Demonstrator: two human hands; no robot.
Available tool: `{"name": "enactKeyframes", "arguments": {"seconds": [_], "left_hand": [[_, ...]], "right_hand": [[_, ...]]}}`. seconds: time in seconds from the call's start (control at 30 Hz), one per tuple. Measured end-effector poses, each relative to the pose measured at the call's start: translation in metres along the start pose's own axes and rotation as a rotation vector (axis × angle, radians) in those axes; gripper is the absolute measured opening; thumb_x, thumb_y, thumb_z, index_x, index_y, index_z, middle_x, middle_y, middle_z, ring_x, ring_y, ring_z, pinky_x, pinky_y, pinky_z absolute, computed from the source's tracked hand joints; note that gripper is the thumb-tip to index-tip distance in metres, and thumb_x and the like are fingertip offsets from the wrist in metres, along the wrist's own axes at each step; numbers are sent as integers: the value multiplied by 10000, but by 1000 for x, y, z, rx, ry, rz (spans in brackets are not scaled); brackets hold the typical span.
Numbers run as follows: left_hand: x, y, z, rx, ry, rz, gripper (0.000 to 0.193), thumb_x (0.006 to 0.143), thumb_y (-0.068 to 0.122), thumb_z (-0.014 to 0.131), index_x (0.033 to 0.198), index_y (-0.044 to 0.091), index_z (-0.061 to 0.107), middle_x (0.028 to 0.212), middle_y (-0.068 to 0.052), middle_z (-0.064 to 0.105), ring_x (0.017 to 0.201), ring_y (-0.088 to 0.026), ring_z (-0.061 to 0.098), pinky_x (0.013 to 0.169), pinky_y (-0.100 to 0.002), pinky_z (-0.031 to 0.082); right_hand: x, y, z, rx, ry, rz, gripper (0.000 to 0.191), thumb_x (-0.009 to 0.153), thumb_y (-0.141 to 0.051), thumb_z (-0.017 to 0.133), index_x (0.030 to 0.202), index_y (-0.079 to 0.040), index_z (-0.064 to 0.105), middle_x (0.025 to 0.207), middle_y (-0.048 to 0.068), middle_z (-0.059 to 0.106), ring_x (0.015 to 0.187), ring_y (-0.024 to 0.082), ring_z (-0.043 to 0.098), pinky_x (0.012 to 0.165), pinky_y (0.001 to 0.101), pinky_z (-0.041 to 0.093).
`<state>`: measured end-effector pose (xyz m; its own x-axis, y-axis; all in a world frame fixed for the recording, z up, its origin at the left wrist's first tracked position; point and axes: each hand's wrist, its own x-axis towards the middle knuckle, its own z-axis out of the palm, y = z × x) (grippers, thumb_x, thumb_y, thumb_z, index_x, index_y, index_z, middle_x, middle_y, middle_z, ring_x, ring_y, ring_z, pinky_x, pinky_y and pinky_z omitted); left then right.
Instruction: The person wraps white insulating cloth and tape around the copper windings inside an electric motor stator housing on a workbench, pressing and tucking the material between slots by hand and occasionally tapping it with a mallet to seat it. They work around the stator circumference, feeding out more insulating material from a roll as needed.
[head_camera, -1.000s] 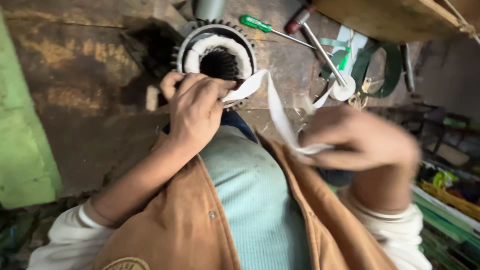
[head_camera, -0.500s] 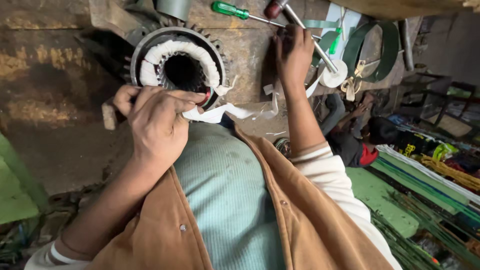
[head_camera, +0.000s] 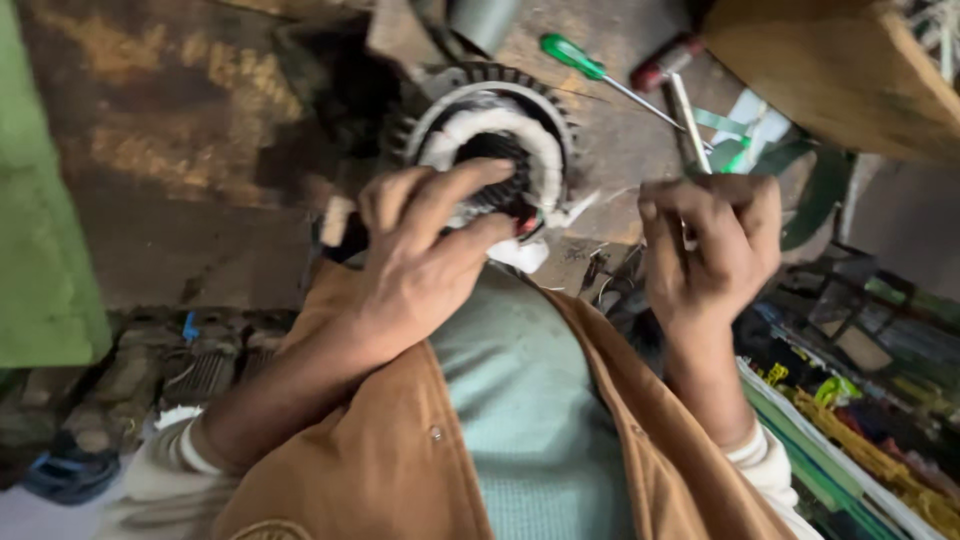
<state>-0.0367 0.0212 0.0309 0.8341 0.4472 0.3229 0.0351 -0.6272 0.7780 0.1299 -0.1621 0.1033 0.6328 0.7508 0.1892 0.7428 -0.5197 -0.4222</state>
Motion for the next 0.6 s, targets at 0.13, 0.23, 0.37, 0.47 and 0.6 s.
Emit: {"name": "enactKeyframes", "arguments": {"seconds": [0.13,0.23,0.37,0.47,0.6], "left_hand": [[-2,-8,-3,-66,-10,-2,169,929,97,776,1069,185,740,1341,73,626,1189,-211,486,1068,-402,362],[0,-13,-6,-126,-46,-6,187,937,81,770,1095,175,736,1226,79,636,1170,-208,511,1054,-407,376],[-1,-15,-4,-91,-80,-46,201,869,70,757,1053,134,708,1112,22,631,1148,-233,533,1018,-438,397],[-8,-23,1,-153,-21,-6,187,888,106,771,1058,149,705,1110,30,617,1136,-235,537,1008,-442,417],[-17,-44,22,-119,194,247,169,954,170,825,1075,238,728,1095,53,586,1014,-148,524,882,-354,410]], "right_hand": [[12,-26,9,-34,-103,-133,275,891,44,888,1091,-67,735,946,80,543,857,203,573,738,315,461],[18,-42,17,-101,-103,-203,282,881,18,922,1094,-87,770,929,59,554,820,196,566,690,312,443],[17,-51,13,-182,-123,-353,248,757,1,910,967,-67,796,826,56,529,701,193,533,576,330,422],[24,-45,5,-115,-194,-382,272,809,2,896,1049,-46,777,912,71,536,772,186,544,612,323,457],[47,-36,-3,-246,-299,-261,318,960,38,833,1240,-102,776,1049,46,566,852,162,525,662,281,420]]}}
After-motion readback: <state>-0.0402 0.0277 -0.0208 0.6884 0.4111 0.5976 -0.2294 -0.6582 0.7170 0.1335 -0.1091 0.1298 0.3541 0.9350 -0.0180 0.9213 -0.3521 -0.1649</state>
